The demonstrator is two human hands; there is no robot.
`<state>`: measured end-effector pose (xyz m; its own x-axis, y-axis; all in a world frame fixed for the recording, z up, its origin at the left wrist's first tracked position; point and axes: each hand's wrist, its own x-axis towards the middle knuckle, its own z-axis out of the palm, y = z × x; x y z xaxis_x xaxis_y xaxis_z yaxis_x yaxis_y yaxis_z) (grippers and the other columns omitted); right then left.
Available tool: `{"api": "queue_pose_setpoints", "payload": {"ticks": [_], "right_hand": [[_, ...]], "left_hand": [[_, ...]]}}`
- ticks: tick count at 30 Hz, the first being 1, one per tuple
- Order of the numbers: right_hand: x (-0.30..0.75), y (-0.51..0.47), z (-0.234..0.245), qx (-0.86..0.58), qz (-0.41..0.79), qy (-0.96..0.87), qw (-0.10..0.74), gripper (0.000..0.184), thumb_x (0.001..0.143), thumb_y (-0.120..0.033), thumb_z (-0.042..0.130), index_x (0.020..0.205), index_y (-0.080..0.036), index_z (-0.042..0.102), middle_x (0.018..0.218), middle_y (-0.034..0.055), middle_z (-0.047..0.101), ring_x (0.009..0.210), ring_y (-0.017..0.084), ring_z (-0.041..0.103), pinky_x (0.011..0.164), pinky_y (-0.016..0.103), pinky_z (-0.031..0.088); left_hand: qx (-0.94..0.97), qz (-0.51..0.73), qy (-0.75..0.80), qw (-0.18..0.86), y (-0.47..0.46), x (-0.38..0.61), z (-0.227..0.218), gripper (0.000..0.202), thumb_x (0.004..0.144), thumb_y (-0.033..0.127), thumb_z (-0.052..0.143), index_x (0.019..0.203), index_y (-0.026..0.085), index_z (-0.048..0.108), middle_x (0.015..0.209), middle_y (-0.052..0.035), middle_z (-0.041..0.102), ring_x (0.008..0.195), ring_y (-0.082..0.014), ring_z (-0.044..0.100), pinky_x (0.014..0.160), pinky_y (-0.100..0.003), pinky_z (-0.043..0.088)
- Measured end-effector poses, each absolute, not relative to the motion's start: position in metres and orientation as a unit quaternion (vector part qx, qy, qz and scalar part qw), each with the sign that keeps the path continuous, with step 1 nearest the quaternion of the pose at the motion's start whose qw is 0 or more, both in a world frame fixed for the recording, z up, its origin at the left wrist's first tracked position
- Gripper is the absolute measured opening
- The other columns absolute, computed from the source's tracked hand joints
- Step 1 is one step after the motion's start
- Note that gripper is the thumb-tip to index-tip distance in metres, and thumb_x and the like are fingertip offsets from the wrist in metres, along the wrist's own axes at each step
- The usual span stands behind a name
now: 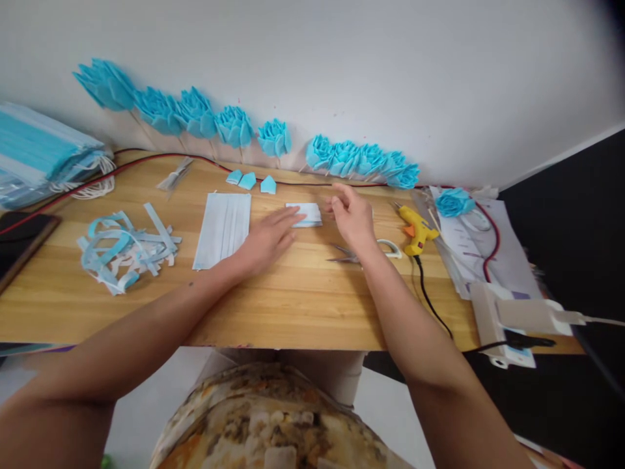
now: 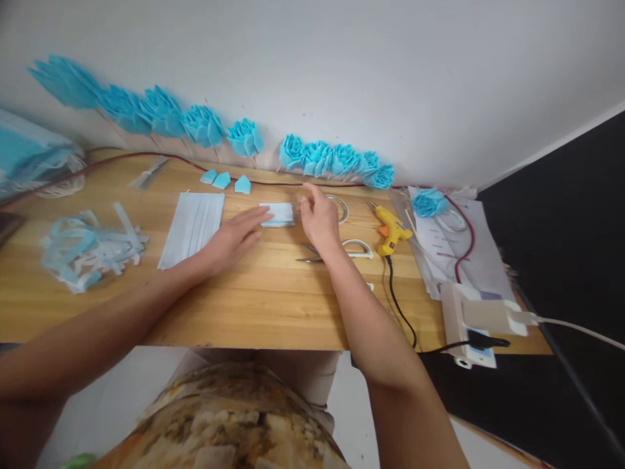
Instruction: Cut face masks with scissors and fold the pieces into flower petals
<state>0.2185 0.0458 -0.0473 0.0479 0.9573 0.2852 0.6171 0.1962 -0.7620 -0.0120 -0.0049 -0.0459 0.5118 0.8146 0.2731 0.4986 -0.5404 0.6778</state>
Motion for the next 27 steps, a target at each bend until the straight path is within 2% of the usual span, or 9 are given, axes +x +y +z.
{"api": "queue_pose_setpoints", "payload": {"ticks": [4, 7, 10, 12, 17, 20, 23, 27], "right_hand": [[0.225, 0.050, -0.052, -0.608, 0.211, -0.657, 0.393, 0.048, 0.094, -0.035, 0.050, 0.139, -0.020, 0.058, 0.100, 0.0114, 0.077, 0.104, 0.032, 0.073, 0.099, 0.057, 0.055], [0.226, 0.051, -0.054, -0.599, 0.271, -0.633, 0.409, 0.052, 0.093, -0.031, 0.051, 0.144, -0.020, 0.055, 0.099, 0.0109, 0.077, 0.097, 0.031, 0.075, 0.092, 0.055, 0.059], [0.221, 0.048, -0.051, -0.584, 0.375, -0.582, 0.422, 0.057, 0.092, -0.028, 0.050, 0.148, -0.018, 0.050, 0.102, 0.0122, 0.077, 0.090, 0.029, 0.077, 0.079, 0.051, 0.064], [0.217, 0.045, -0.048, -0.579, 0.424, -0.553, 0.423, 0.058, 0.091, -0.026, 0.050, 0.149, -0.016, 0.048, 0.104, 0.0138, 0.076, 0.090, 0.029, 0.077, 0.076, 0.050, 0.065], [0.211, 0.040, -0.038, -0.600, 0.418, -0.555, 0.397, 0.057, 0.092, -0.024, 0.048, 0.148, -0.013, 0.049, 0.104, 0.0144, 0.076, 0.090, 0.028, 0.077, 0.076, 0.049, 0.064], [0.213, 0.037, -0.032, -0.619, 0.277, -0.635, 0.370, 0.047, 0.092, -0.023, 0.049, 0.136, -0.015, 0.061, 0.105, 0.0131, 0.077, 0.094, 0.029, 0.075, 0.086, 0.051, 0.060], [0.212, 0.033, -0.026, -0.588, 0.147, -0.710, 0.358, 0.034, 0.090, -0.020, 0.052, 0.119, -0.019, 0.071, 0.109, 0.0097, 0.077, 0.100, 0.027, 0.072, 0.093, 0.046, 0.055], [0.206, 0.027, -0.023, -0.541, 0.128, -0.767, 0.319, 0.025, 0.089, -0.015, 0.054, 0.103, -0.020, 0.074, 0.103, 0.0079, 0.076, 0.093, 0.023, 0.069, 0.088, 0.038, 0.053]], "left_hand": [[0.635, 0.433, 0.417, 0.485, 0.001, -0.018, -0.043, 0.056, 0.099, 0.045, 0.045, 0.152, 0.025, 0.040, 0.161, -0.0114, 0.042, 0.149, -0.0291, 0.039, 0.122, -0.054, 0.031], [0.509, 0.451, 0.393, 0.618, 0.006, -0.022, -0.041, 0.063, 0.098, 0.041, 0.044, 0.156, 0.022, 0.030, 0.161, -0.0159, 0.040, 0.146, -0.0298, 0.044, 0.120, -0.055, 0.033], [0.463, 0.442, 0.370, 0.673, 0.008, -0.021, -0.041, 0.064, 0.099, 0.038, 0.040, 0.157, 0.016, 0.025, 0.155, -0.0204, 0.046, 0.145, -0.0275, 0.046, 0.122, -0.053, 0.032], [0.472, 0.433, 0.363, 0.677, 0.009, -0.019, -0.042, 0.063, 0.100, 0.040, 0.038, 0.157, 0.017, 0.026, 0.154, -0.0199, 0.048, 0.146, -0.0267, 0.044, 0.122, -0.053, 0.032], [0.548, 0.420, 0.382, 0.614, 0.005, -0.019, -0.045, 0.062, 0.102, 0.047, 0.037, 0.156, 0.018, 0.032, 0.157, -0.0187, 0.046, 0.146, -0.0296, 0.044, 0.119, -0.056, 0.036], [0.663, 0.419, 0.428, 0.448, 0.003, -0.024, -0.044, 0.062, 0.100, 0.053, 0.042, 0.150, 0.017, 0.044, 0.157, -0.0176, 0.046, 0.147, -0.0322, 0.042, 0.119, -0.056, 0.035], [0.761, 0.390, 0.441, 0.273, 0.003, -0.024, -0.042, 0.056, 0.101, 0.046, 0.042, 0.145, 0.013, 0.051, 0.152, -0.0183, 0.051, 0.145, -0.0305, 0.045, 0.120, -0.053, 0.034], [0.852, 0.302, 0.391, 0.174, 0.000, -0.016, -0.044, 0.048, 0.100, 0.031, 0.040, 0.142, 0.013, 0.054, 0.151, -0.0171, 0.054, 0.143, -0.0283, 0.047, 0.121, -0.052, 0.035]]}}
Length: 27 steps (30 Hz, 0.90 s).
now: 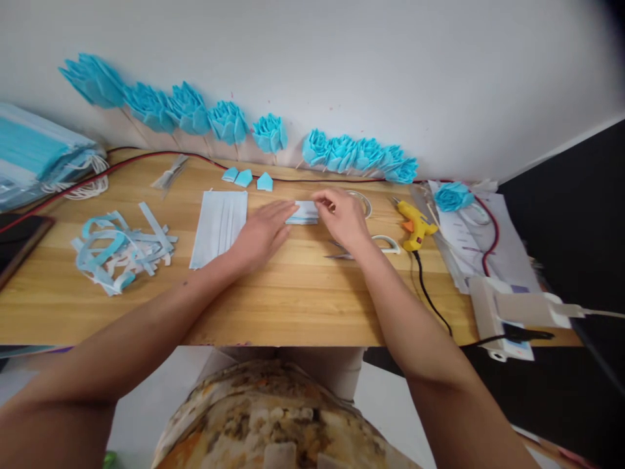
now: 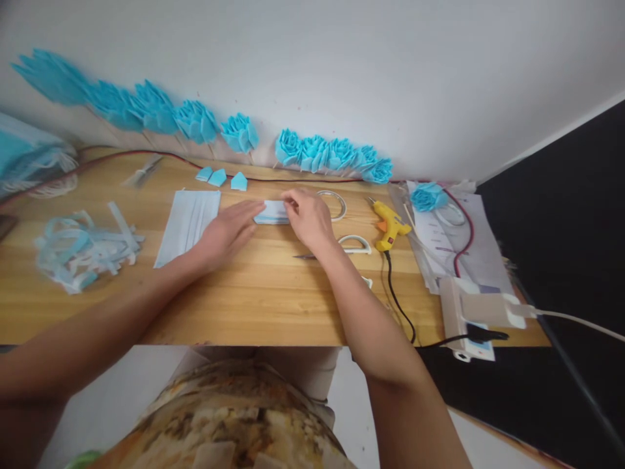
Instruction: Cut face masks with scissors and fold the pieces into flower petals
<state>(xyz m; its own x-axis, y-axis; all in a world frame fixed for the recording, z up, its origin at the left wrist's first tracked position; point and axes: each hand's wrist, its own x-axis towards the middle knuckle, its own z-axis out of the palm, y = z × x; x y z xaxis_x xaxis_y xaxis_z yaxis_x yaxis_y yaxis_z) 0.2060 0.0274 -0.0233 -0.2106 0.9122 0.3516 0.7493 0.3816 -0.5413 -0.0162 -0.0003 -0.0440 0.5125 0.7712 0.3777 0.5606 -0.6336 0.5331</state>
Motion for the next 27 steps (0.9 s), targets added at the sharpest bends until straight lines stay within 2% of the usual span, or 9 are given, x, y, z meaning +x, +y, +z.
{"api": "queue_pose_setpoints", "payload": {"ticks": [3, 7, 14, 18, 22, 24, 27], "right_hand": [[0.201, 0.026, -0.027, -0.514, 0.123, -0.808, 0.259, 0.023, 0.091, -0.014, 0.056, 0.100, -0.021, 0.076, 0.101, 0.0082, 0.075, 0.096, 0.024, 0.067, 0.091, 0.038, 0.049], [0.199, 0.025, -0.034, -0.493, 0.112, -0.840, 0.196, 0.025, 0.093, -0.014, 0.056, 0.106, -0.019, 0.076, 0.108, 0.0105, 0.074, 0.104, 0.026, 0.065, 0.097, 0.039, 0.047], [0.200, 0.034, -0.016, -0.529, 0.092, -0.828, 0.160, 0.026, 0.094, -0.016, 0.054, 0.109, -0.019, 0.075, 0.114, 0.0129, 0.072, 0.108, 0.029, 0.065, 0.096, 0.043, 0.048], [0.193, 0.061, -0.007, -0.482, 0.103, -0.855, 0.163, 0.027, 0.087, -0.014, 0.063, 0.110, -0.022, 0.074, 0.119, 0.0111, 0.072, 0.113, 0.031, 0.063, 0.099, 0.045, 0.046], [0.186, 0.097, -0.013, -0.448, 0.133, -0.882, 0.064, 0.030, 0.077, -0.013, 0.072, 0.105, -0.023, 0.075, 0.106, 0.0080, 0.077, 0.099, 0.027, 0.068, 0.085, 0.036, 0.050], [0.184, 0.112, -0.016, -0.453, 0.133, -0.881, 0.024, 0.033, 0.072, -0.017, 0.077, 0.105, -0.023, 0.074, 0.101, 0.0074, 0.077, 0.089, 0.025, 0.068, 0.074, 0.033, 0.049], [0.181, 0.122, -0.014, -0.460, 0.171, -0.871, -0.007, 0.026, 0.065, -0.023, 0.082, 0.090, -0.024, 0.075, 0.086, 0.0050, 0.077, 0.073, 0.021, 0.065, 0.063, 0.031, 0.045]], "left_hand": [[0.885, 0.232, 0.380, 0.139, -0.004, -0.010, -0.046, 0.045, 0.100, 0.027, 0.041, 0.138, 0.013, 0.058, 0.152, -0.0174, 0.052, 0.146, -0.0308, 0.043, 0.121, -0.055, 0.032], [0.896, 0.170, 0.390, 0.123, -0.009, -0.007, -0.045, 0.043, 0.100, 0.027, 0.044, 0.137, 0.013, 0.060, 0.152, -0.0181, 0.052, 0.145, -0.0327, 0.044, 0.122, -0.057, 0.030], [0.903, 0.149, 0.386, 0.120, -0.014, -0.006, -0.044, 0.040, 0.099, 0.030, 0.047, 0.132, 0.014, 0.063, 0.152, -0.0193, 0.051, 0.145, -0.0360, 0.042, 0.119, -0.058, 0.031], [0.905, 0.163, 0.379, 0.108, -0.014, -0.006, -0.048, 0.035, 0.097, 0.029, 0.050, 0.126, 0.017, 0.065, 0.151, -0.0172, 0.052, 0.144, -0.0365, 0.043, 0.118, -0.057, 0.031], [0.903, 0.165, 0.379, 0.120, -0.014, -0.006, -0.048, 0.034, 0.097, 0.029, 0.051, 0.125, 0.016, 0.065, 0.152, -0.0190, 0.051, 0.145, -0.0379, 0.042, 0.118, -0.059, 0.029], [0.901, 0.160, 0.382, 0.128, -0.015, -0.006, -0.047, 0.035, 0.097, 0.028, 0.051, 0.125, 0.014, 0.066, 0.152, -0.0207, 0.051, 0.145, -0.0386, 0.041, 0.118, -0.059, 0.028], [0.899, 0.153, 0.388, 0.132, -0.015, -0.006, -0.044, 0.034, 0.096, 0.029, 0.052, 0.125, 0.017, 0.066, 0.153, -0.0185, 0.051, 0.146, -0.0373, 0.041, 0.118, -0.059, 0.028]]}}
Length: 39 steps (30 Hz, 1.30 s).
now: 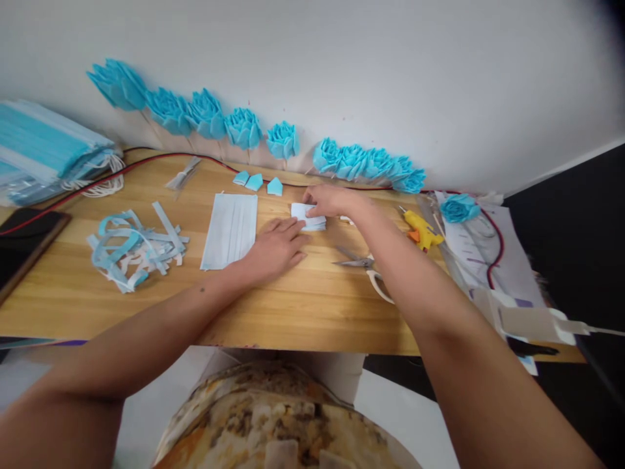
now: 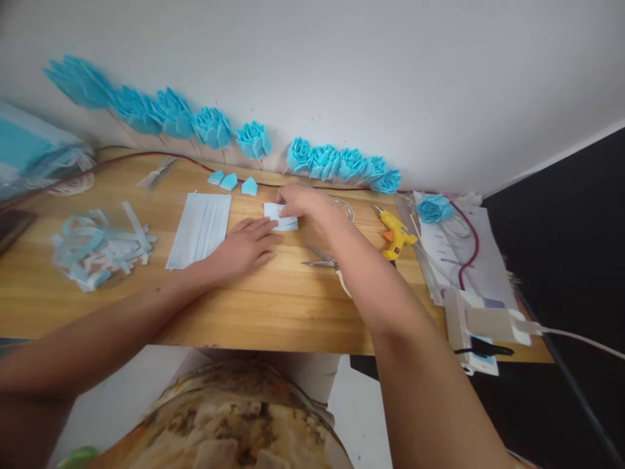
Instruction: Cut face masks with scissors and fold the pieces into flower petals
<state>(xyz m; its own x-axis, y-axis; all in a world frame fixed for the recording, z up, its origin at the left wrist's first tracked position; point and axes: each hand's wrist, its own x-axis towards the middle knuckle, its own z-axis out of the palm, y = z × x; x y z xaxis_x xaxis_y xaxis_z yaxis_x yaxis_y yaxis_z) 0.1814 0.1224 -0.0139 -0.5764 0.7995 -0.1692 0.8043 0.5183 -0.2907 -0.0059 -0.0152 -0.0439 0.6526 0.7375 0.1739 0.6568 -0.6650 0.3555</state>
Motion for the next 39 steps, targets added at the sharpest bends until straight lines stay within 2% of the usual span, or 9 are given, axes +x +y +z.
{"api": "queue_pose_setpoints", "payload": {"ticks": [4, 8, 12, 18, 22, 27, 30, 36, 39], "right_hand": [[0.181, 0.117, -0.009, 0.466, -0.208, 0.860, 0.030, 0.008, 0.067, -0.020, 0.075, 0.067, -0.022, 0.068, 0.063, 0.0007, 0.066, 0.057, 0.015, 0.053, 0.057, 0.030, 0.035], [0.187, 0.099, -0.007, 0.452, -0.217, 0.864, -0.044, 0.007, 0.068, -0.018, 0.068, 0.074, -0.021, 0.066, 0.073, 0.0003, 0.069, 0.063, 0.014, 0.053, 0.058, 0.028, 0.034], [0.195, 0.075, -0.001, 0.450, -0.272, 0.840, -0.133, 0.008, 0.071, -0.020, 0.063, 0.078, -0.020, 0.063, 0.078, -0.0005, 0.067, 0.069, 0.015, 0.054, 0.064, 0.028, 0.038], [0.187, 0.035, -0.002, 0.419, -0.421, 0.743, -0.309, 0.020, 0.077, -0.038, 0.066, 0.084, -0.021, 0.058, 0.084, -0.0008, 0.063, 0.077, 0.016, 0.056, 0.070, 0.029, 0.043], [0.176, 0.021, -0.019, 0.401, -0.499, 0.682, -0.354, 0.027, 0.076, -0.041, 0.069, 0.088, -0.022, 0.055, 0.087, -0.0002, 0.065, 0.079, 0.016, 0.059, 0.072, 0.030, 0.048], [0.175, 0.016, -0.022, 0.405, -0.427, 0.720, -0.367, 0.034, 0.076, -0.027, 0.067, 0.110, -0.022, 0.060, 0.106, 0.0031, 0.071, 0.097, 0.019, 0.065, 0.092, 0.035, 0.049], [0.176, 0.014, -0.019, 0.441, -0.343, 0.763, -0.326, 0.025, 0.078, -0.026, 0.065, 0.103, -0.022, 0.065, 0.102, 0.0037, 0.073, 0.097, 0.021, 0.065, 0.092, 0.036, 0.048], [0.175, 0.011, -0.025, 0.475, -0.320, 0.774, -0.268, 0.025, 0.080, -0.029, 0.065, 0.103, -0.021, 0.068, 0.096, 0.0039, 0.074, 0.084, 0.021, 0.063, 0.079, 0.034, 0.047], [0.175, 0.011, -0.026, 0.479, -0.317, 0.773, -0.270, 0.027, 0.080, -0.032, 0.066, 0.104, -0.023, 0.067, 0.097, 0.0039, 0.073, 0.085, 0.022, 0.063, 0.077, 0.033, 0.046]], "left_hand": [[0.898, 0.154, 0.388, 0.140, -0.015, -0.007, -0.044, 0.032, 0.097, 0.028, 0.052, 0.125, 0.019, 0.066, 0.153, -0.0158, 0.051, 0.146, -0.0354, 0.041, 0.118, -0.059, 0.029], [0.892, 0.184, 0.378, 0.167, -0.012, -0.011, -0.047, 0.030, 0.097, 0.027, 0.053, 0.121, 0.019, 0.068, 0.151, -0.0154, 0.053, 0.144, -0.0356, 0.044, 0.118, -0.060, 0.030], [0.810, 0.347, 0.421, 0.213, -0.007, -0.016, -0.043, 0.027, 0.095, 0.028, 0.054, 0.118, 0.020, 0.066, 0.135, -0.0135, 0.065, 0.130, -0.0293, 0.057, 0.111, -0.051, 0.043], [0.681, 0.471, 0.450, 0.334, -0.003, -0.016, -0.038, 0.071, 0.076, 0.043, 0.078, 0.137, 0.021, 0.050, 0.134, -0.0135, 0.063, 0.121, -0.0269, 0.061, 0.104, -0.043, 0.048], [0.646, 0.452, 0.487, 0.375, -0.005, -0.016, -0.034, 0.034, 0.080, 0.043, 0.070, 0.104, 0.019, 0.066, 0.108, -0.0076, 0.074, 0.102, -0.0246, 0.067, 0.090, -0.038, 0.052], [0.711, 0.440, 0.503, 0.218, -0.006, -0.022, -0.028, 0.015, 0.084, 0.034, 0.063, 0.086, 0.021, 0.068, 0.092, -0.0056, 0.074, 0.092, -0.0246, 0.066, 0.086, -0.040, 0.050], [0.752, 0.408, 0.495, 0.151, -0.005, -0.024, -0.028, 0.014, 0.085, 0.034, 0.063, 0.088, 0.022, 0.070, 0.093, -0.0062, 0.075, 0.094, -0.0264, 0.066, 0.091, -0.043, 0.048], [0.746, 0.362, 0.510, 0.229, 0.000, -0.024, -0.039, 0.028, 0.080, 0.034, 0.066, 0.105, 0.022, 0.071, 0.096, -0.0054, 0.076, 0.088, -0.0239, 0.067, 0.080, -0.036, 0.051], [0.743, 0.363, 0.509, 0.240, 0.000, -0.023, -0.040, 0.025, 0.079, 0.034, 0.067, 0.101, 0.021, 0.071, 0.089, -0.0047, 0.075, 0.082, -0.0221, 0.066, 0.075, -0.034, 0.051]]}}
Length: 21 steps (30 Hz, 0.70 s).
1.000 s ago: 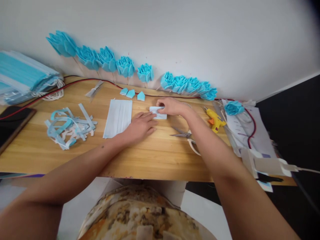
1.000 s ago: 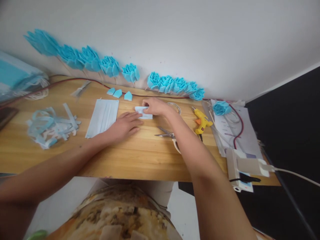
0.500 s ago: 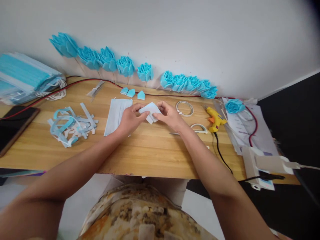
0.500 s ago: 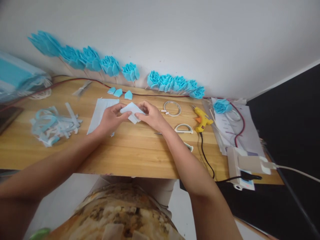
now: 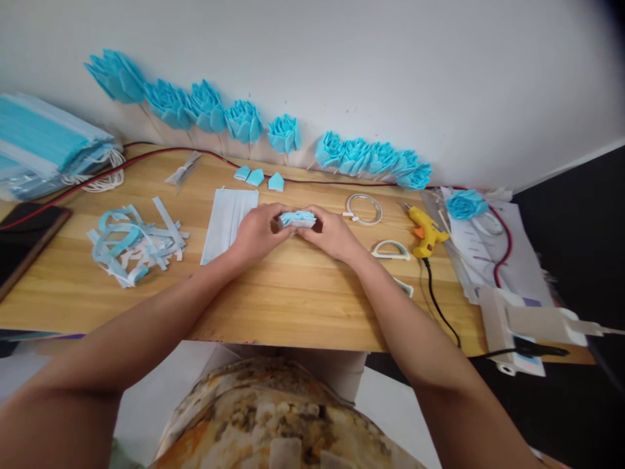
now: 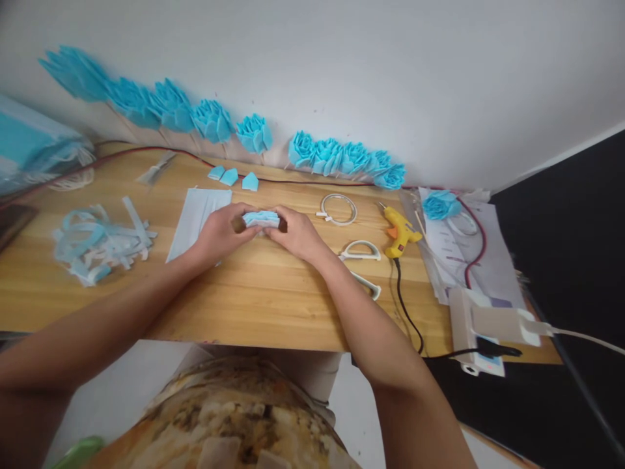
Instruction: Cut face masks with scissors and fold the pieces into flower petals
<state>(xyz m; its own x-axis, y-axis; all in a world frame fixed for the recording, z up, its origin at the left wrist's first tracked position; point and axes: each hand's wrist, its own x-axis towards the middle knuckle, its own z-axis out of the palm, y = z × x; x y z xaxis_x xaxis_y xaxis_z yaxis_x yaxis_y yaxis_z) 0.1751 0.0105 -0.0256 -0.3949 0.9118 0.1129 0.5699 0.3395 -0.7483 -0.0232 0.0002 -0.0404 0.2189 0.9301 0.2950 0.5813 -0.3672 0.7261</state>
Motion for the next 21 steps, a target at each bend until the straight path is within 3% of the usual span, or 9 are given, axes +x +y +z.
{"api": "queue_pose_setpoints", "payload": {"ticks": [3, 6, 11, 15, 21], "right_hand": [[0.176, 0.011, -0.026, -0.486, 0.328, -0.759, 0.283, 0.021, 0.079, -0.039, 0.067, 0.091, -0.022, 0.064, 0.084, 0.0025, 0.068, 0.076, 0.020, 0.058, 0.070, 0.032, 0.043], [0.176, 0.011, -0.028, -0.463, 0.397, -0.720, 0.332, 0.027, 0.083, -0.048, 0.063, 0.080, -0.022, 0.057, 0.075, 0.0000, 0.060, 0.071, 0.017, 0.053, 0.065, 0.030, 0.042], [0.172, 0.006, -0.025, -0.457, 0.409, -0.686, 0.392, 0.025, 0.088, -0.048, 0.058, 0.082, -0.023, 0.055, 0.072, -0.0008, 0.058, 0.067, 0.015, 0.052, 0.061, 0.028, 0.042], [0.168, 0.002, -0.020, -0.475, 0.372, -0.687, 0.406, 0.020, 0.089, -0.042, 0.057, 0.084, -0.022, 0.056, 0.075, 0.0004, 0.060, 0.068, 0.015, 0.054, 0.063, 0.029, 0.042], [0.169, 0.005, -0.020, -0.445, 0.435, -0.652, 0.434, 0.026, 0.087, -0.046, 0.064, 0.084, -0.021, 0.058, 0.072, -0.0014, 0.059, 0.065, 0.013, 0.051, 0.059, 0.026, 0.042]], "left_hand": [[0.727, 0.374, 0.522, 0.245, -0.001, -0.022, -0.037, 0.017, 0.079, 0.034, 0.068, 0.088, 0.020, 0.069, 0.078, -0.0029, 0.071, 0.074, -0.0201, 0.063, 0.070, -0.032, 0.048], [0.679, 0.403, 0.519, 0.328, -0.003, -0.020, -0.034, 0.017, 0.080, 0.036, 0.066, 0.081, 0.018, 0.065, 0.068, -0.0006, 0.065, 0.065, -0.0169, 0.059, 0.062, -0.030, 0.046], [0.573, 0.452, 0.460, 0.506, -0.002, -0.020, -0.033, 0.023, 0.079, 0.039, 0.071, 0.080, 0.018, 0.062, 0.072, -0.0011, 0.068, 0.065, -0.0157, 0.062, 0.058, -0.029, 0.049], [0.550, 0.461, 0.442, 0.538, -0.003, -0.020, -0.029, 0.030, 0.074, 0.042, 0.077, 0.077, 0.018, 0.061, 0.073, -0.0015, 0.068, 0.066, -0.0158, 0.062, 0.059, -0.029, 0.051], [0.527, 0.475, 0.409, 0.574, -0.007, -0.017, -0.026, 0.034, 0.075, 0.045, 0.078, 0.084, 0.016, 0.063, 0.074, -0.0013, 0.067, 0.063, -0.0135, 0.060, 0.056, -0.027, 0.053]]}}
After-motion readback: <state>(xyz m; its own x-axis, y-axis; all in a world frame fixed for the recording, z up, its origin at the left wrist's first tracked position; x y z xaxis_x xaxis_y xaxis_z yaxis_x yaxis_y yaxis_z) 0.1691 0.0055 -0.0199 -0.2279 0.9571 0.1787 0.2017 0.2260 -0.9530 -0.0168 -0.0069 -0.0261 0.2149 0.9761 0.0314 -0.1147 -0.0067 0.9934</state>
